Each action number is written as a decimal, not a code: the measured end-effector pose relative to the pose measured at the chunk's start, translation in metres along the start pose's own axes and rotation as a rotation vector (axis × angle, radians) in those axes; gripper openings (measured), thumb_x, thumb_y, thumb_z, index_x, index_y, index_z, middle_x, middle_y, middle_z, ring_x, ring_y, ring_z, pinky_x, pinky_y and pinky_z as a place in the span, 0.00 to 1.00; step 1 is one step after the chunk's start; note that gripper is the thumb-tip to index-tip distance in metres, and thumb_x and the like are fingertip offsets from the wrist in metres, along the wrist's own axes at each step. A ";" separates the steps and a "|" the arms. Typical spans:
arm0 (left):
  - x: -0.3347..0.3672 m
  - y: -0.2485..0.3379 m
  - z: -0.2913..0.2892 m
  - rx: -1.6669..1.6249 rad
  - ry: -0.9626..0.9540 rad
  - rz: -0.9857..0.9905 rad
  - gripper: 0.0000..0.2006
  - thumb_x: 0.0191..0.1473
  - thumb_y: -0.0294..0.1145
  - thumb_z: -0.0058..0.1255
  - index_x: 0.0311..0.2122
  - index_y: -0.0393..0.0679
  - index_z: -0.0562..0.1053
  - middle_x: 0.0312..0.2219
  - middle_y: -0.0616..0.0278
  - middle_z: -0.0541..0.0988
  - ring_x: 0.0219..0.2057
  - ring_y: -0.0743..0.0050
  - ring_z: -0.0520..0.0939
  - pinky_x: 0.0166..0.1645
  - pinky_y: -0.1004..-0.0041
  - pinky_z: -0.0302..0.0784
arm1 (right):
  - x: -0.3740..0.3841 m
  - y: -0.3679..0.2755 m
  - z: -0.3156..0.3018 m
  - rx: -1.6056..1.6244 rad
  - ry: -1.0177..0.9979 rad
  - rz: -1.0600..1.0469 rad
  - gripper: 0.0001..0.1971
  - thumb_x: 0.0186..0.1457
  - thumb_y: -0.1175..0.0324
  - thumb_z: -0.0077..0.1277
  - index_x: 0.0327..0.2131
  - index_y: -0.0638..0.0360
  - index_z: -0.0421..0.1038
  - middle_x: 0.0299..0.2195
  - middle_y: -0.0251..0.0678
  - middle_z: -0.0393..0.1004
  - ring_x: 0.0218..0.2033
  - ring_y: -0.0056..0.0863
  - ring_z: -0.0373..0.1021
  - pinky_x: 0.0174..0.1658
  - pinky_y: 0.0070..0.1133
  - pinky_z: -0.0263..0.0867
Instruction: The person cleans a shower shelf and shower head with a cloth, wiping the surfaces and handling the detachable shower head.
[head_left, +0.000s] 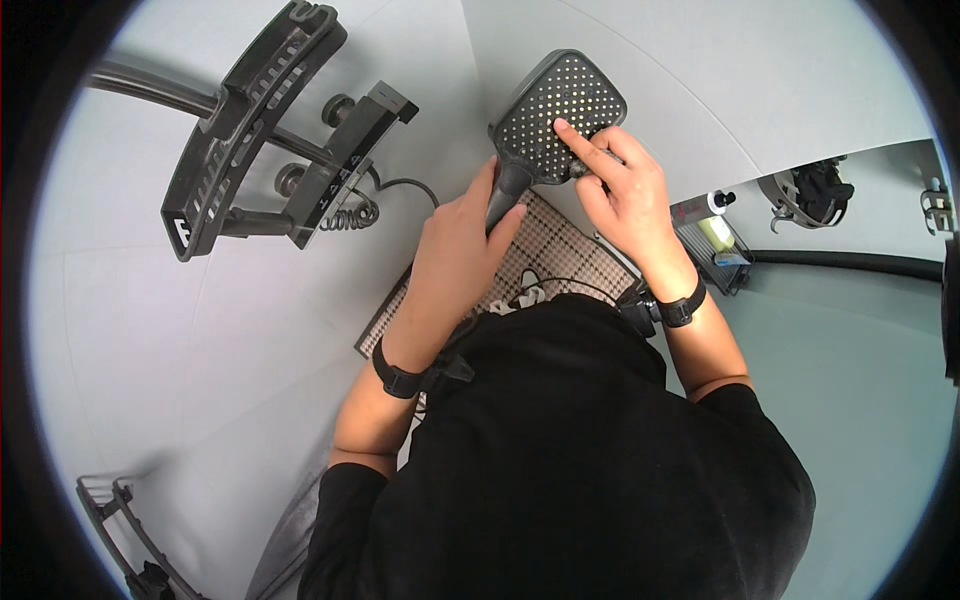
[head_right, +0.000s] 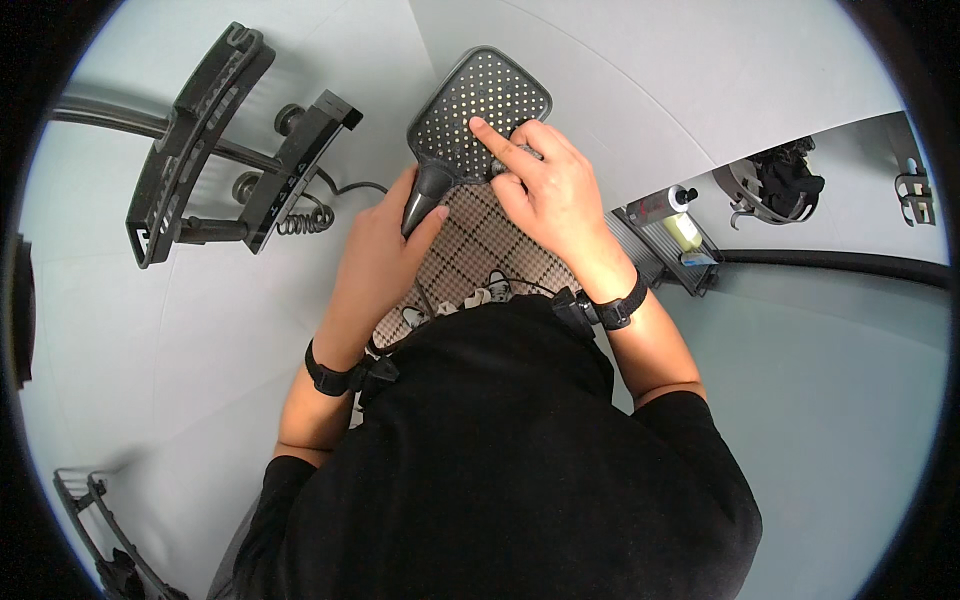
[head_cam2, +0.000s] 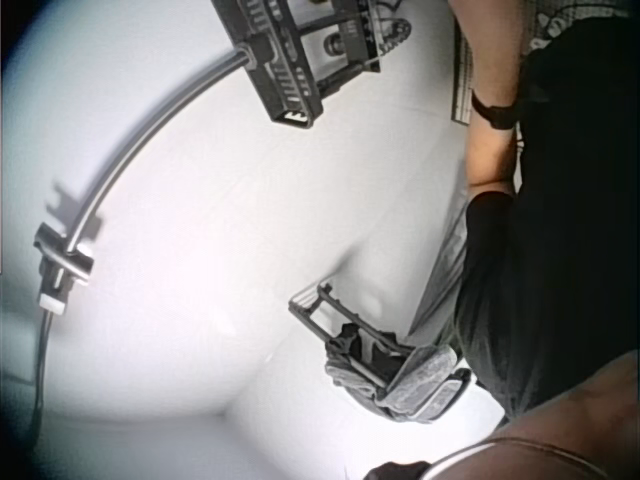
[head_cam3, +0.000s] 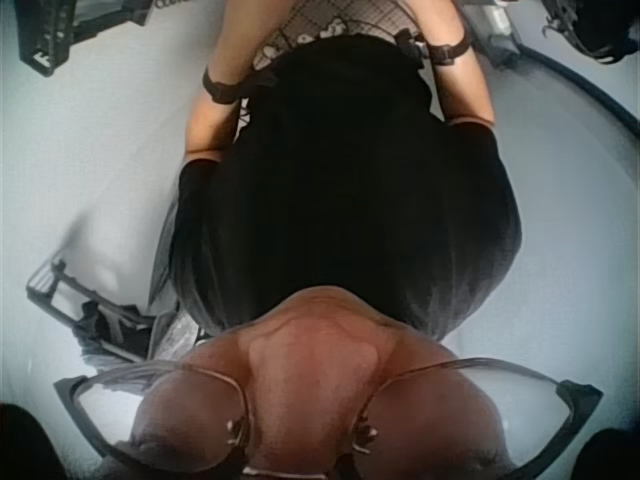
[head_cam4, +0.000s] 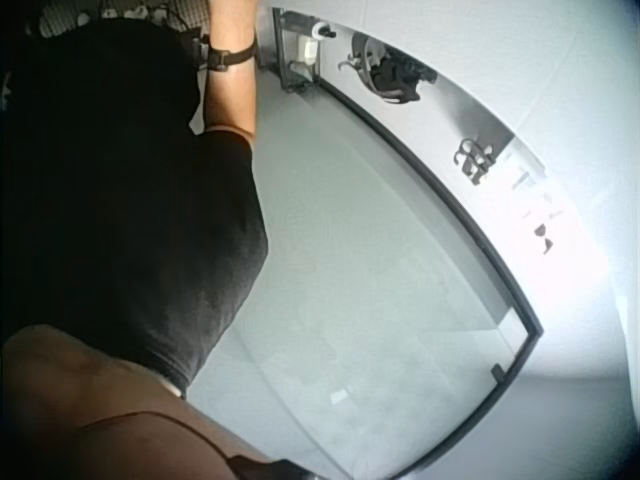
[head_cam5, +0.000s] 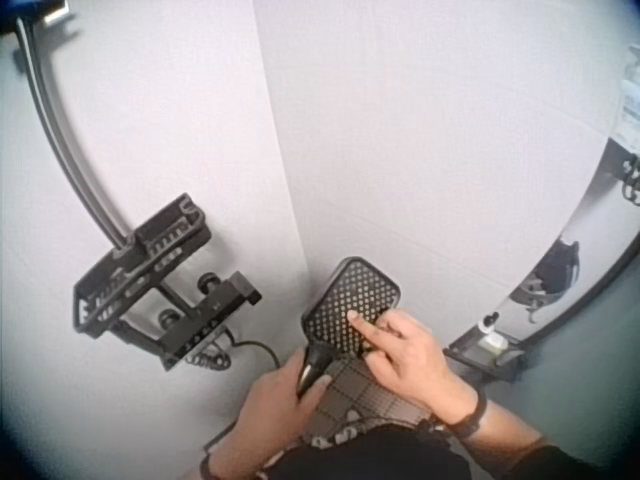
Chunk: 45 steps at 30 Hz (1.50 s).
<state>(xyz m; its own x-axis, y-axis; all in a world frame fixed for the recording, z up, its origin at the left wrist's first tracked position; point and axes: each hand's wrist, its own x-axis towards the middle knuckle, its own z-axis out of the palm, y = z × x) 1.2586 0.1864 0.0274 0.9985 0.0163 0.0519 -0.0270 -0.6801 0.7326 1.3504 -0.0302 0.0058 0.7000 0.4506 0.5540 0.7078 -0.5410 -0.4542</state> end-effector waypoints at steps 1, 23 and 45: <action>0.000 0.000 0.000 0.012 -0.001 0.005 0.28 0.66 0.38 0.59 0.64 0.31 0.68 0.38 0.36 0.85 0.39 0.33 0.86 0.42 0.50 0.81 | -0.001 0.001 0.000 0.019 0.005 0.010 0.30 0.50 0.76 0.54 0.59 0.48 0.81 0.33 0.35 0.71 0.32 0.36 0.72 0.39 0.33 0.74; 0.010 -0.015 0.011 0.004 0.016 -0.002 0.26 0.65 0.40 0.60 0.62 0.34 0.72 0.37 0.35 0.84 0.40 0.33 0.86 0.44 0.56 0.80 | 0.020 -0.008 0.035 0.134 0.053 -0.300 0.26 0.43 0.82 0.59 0.50 0.59 0.81 0.52 0.35 0.81 0.54 0.41 0.75 0.55 0.34 0.77; 0.009 -0.020 0.014 -0.077 -0.161 -0.135 0.27 0.64 0.43 0.59 0.63 0.39 0.73 0.40 0.37 0.85 0.45 0.32 0.85 0.49 0.51 0.80 | -0.009 0.003 0.018 0.103 -0.156 -0.200 0.23 0.46 0.84 0.55 0.48 0.60 0.80 0.50 0.36 0.80 0.52 0.40 0.73 0.55 0.32 0.76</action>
<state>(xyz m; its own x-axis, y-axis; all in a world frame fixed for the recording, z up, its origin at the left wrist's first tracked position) 1.2692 0.1893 0.0037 0.9878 -0.0179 -0.1548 0.1103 -0.6214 0.7757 1.3482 -0.0229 -0.0133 0.5458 0.6498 0.5291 0.8338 -0.3590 -0.4193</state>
